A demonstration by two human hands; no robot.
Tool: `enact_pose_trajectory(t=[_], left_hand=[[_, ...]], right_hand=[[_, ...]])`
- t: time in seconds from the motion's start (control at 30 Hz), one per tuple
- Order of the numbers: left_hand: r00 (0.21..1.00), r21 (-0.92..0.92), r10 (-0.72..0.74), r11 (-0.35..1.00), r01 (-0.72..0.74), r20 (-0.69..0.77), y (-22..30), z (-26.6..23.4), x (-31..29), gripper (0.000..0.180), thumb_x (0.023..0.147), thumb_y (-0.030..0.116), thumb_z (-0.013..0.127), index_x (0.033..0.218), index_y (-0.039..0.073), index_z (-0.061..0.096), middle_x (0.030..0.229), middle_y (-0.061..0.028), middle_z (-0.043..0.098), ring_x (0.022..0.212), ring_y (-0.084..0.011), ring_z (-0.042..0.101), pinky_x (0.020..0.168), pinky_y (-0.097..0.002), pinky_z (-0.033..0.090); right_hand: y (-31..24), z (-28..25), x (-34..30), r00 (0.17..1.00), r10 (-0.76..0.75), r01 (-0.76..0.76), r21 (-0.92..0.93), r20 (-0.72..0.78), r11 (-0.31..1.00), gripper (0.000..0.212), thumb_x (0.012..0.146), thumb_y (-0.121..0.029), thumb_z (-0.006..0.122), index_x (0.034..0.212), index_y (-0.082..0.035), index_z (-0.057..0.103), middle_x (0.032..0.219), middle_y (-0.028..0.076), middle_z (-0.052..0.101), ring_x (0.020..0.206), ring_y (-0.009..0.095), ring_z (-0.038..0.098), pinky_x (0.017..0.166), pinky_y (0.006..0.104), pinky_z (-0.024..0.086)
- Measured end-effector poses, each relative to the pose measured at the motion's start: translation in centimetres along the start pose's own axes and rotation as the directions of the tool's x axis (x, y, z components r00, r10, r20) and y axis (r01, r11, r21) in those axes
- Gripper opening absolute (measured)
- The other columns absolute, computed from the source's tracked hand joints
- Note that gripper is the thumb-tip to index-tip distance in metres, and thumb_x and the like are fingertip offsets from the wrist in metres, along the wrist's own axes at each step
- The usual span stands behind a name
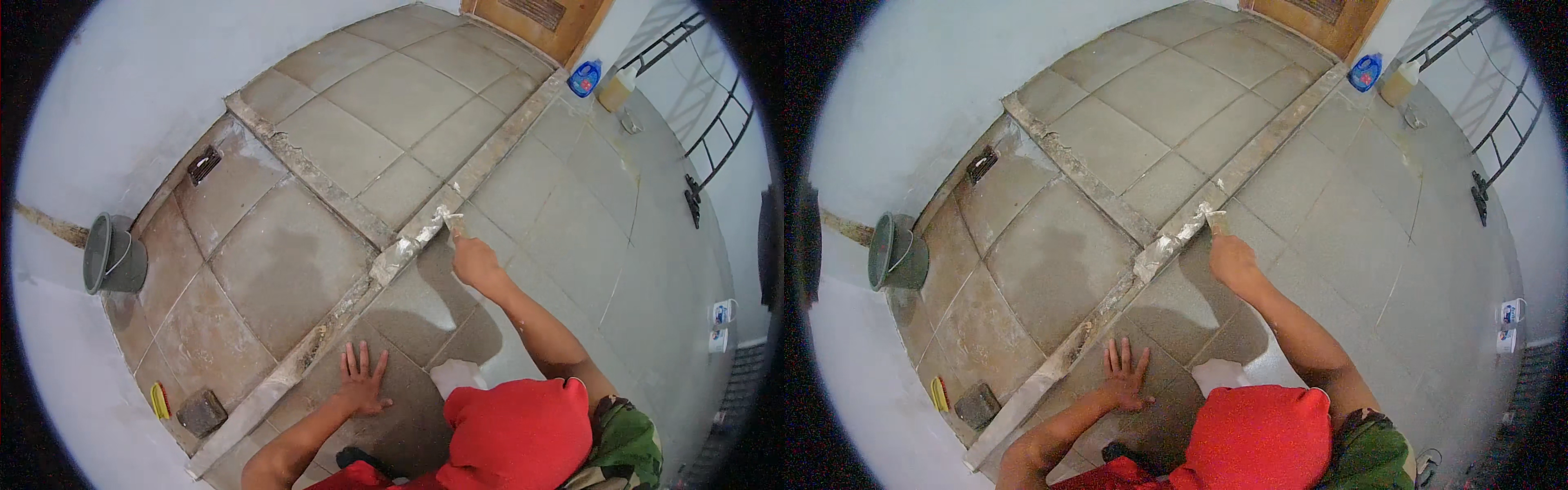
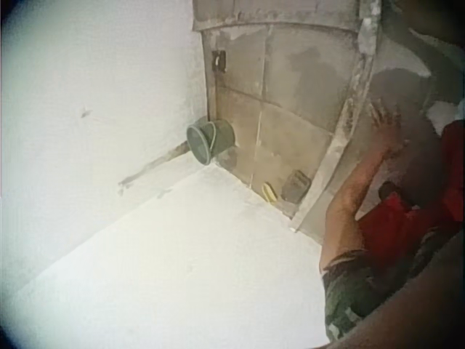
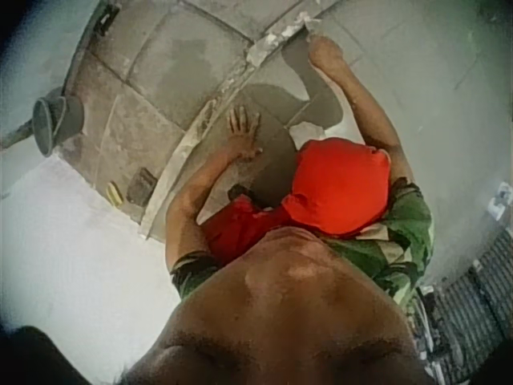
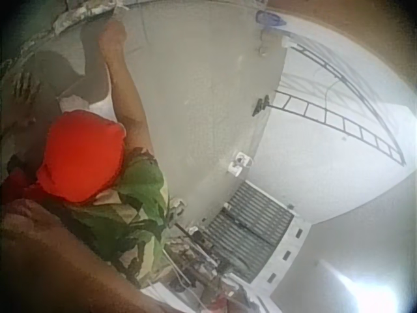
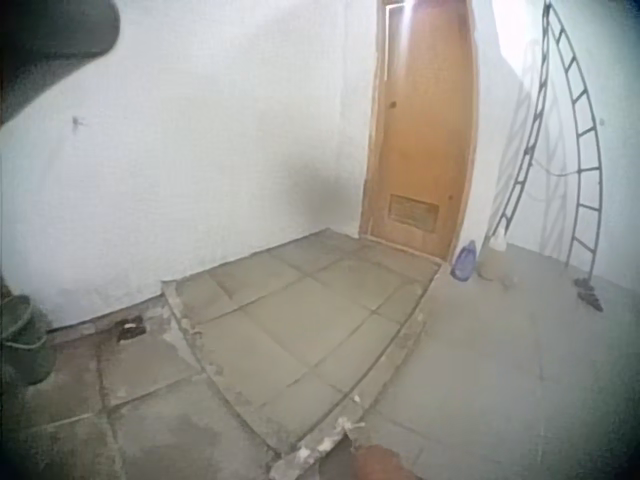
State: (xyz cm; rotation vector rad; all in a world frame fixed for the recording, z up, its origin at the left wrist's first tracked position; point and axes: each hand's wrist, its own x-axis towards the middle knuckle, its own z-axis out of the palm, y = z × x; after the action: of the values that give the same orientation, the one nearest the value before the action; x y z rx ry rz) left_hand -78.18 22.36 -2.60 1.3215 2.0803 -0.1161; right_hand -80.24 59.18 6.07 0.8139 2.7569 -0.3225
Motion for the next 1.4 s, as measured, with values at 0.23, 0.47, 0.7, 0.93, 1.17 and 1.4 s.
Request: enact_pose_trajectory(t=[0.23,0.47,0.7,0.93,1.17,1.4], left_hand=[[0.997,-0.090,-0.002,0.996,0.010,0.081,0.8,-2.7,-0.4,0.115,0.083,0.062,0.065,0.160,0.017,-0.008,0.158,-0.0349,-0.020,0.141,-0.0591,-0.024,0.113,-0.0676,-0.009],[0.999,-0.004,-0.018,1.000,0.019,0.035,0.3,-0.9,-0.1,0.124,0.075,0.073,0.065,0.160,0.015,-0.005,0.156,-0.0370,-0.022,0.139,-0.0623,-0.024,0.111,-0.0715,-0.008],[0.999,-0.017,-0.018,1.000,0.018,0.044,0.5,-1.3,-0.2,0.122,0.077,0.068,0.068,0.160,0.016,-0.006,0.157,-0.0370,-0.020,0.140,-0.0617,-0.024,0.112,-0.0698,-0.007],[0.995,-0.041,-0.029,0.999,0.033,0.097,0.6,-2.3,-0.4,0.120,0.079,0.066,0.068,0.160,0.017,-0.006,0.157,-0.0365,-0.021,0.140,-0.0613,-0.023,0.112,-0.0696,-0.007],[0.992,-0.057,-0.026,0.998,0.034,0.125,0.8,-3.1,-0.4,0.120,0.080,0.064,0.068,0.160,0.016,-0.007,0.156,-0.0362,-0.022,0.140,-0.0606,-0.024,0.113,-0.0679,-0.008],[0.995,-0.017,-0.046,0.999,0.048,0.091,0.8,-2.2,-0.4,0.120,0.079,0.066,0.068,0.160,0.016,-0.004,0.157,-0.0361,-0.020,0.141,-0.0606,-0.022,0.113,-0.0684,-0.008]], right_hand=[[0.1,0.2,-0.3,1.000,0.020,-0.020,-0.001,-0.009,1.000,0.053,0.090,-0.008,0.049,0.142,0.001,0.046,0.093,0.027,0.070,0.085,0.042,0.071,0.076,0.0506,0.057],[-0.1,0.4,0.0,0.999,0.009,-0.009,0.021,-0.033,1.000,0.051,0.090,-0.006,0.047,0.141,0.001,0.047,0.093,0.028,0.070,0.086,0.043,0.070,0.075,0.0520,0.056],[0.1,0.1,0.7,1.000,-0.019,0.018,-0.049,-0.021,0.999,0.054,0.090,-0.006,0.049,0.143,0.000,0.046,0.091,0.025,0.070,0.083,0.039,0.071,0.072,0.0499,0.057],[-1.2,-0.6,-0.7,1.000,0.016,-0.014,-0.180,0.009,0.984,0.056,0.094,-0.008,0.052,0.148,0.000,0.039,0.095,0.021,0.073,0.085,0.034,0.073,0.070,0.0442,0.060],[-0.7,0.2,-0.1,0.998,0.061,-0.056,-0.244,0.015,0.968,0.058,0.095,-0.010,0.052,0.151,-0.005,0.038,0.095,0.018,0.074,0.087,0.032,0.074,0.068,0.0434,0.060],[-0.5,0.8,0.2,0.999,0.047,-0.051,-0.240,-0.021,0.970,0.058,0.096,-0.010,0.052,0.152,-0.007,0.037,0.095,0.016,0.074,0.086,0.032,0.074,0.069,0.0435,0.061]])
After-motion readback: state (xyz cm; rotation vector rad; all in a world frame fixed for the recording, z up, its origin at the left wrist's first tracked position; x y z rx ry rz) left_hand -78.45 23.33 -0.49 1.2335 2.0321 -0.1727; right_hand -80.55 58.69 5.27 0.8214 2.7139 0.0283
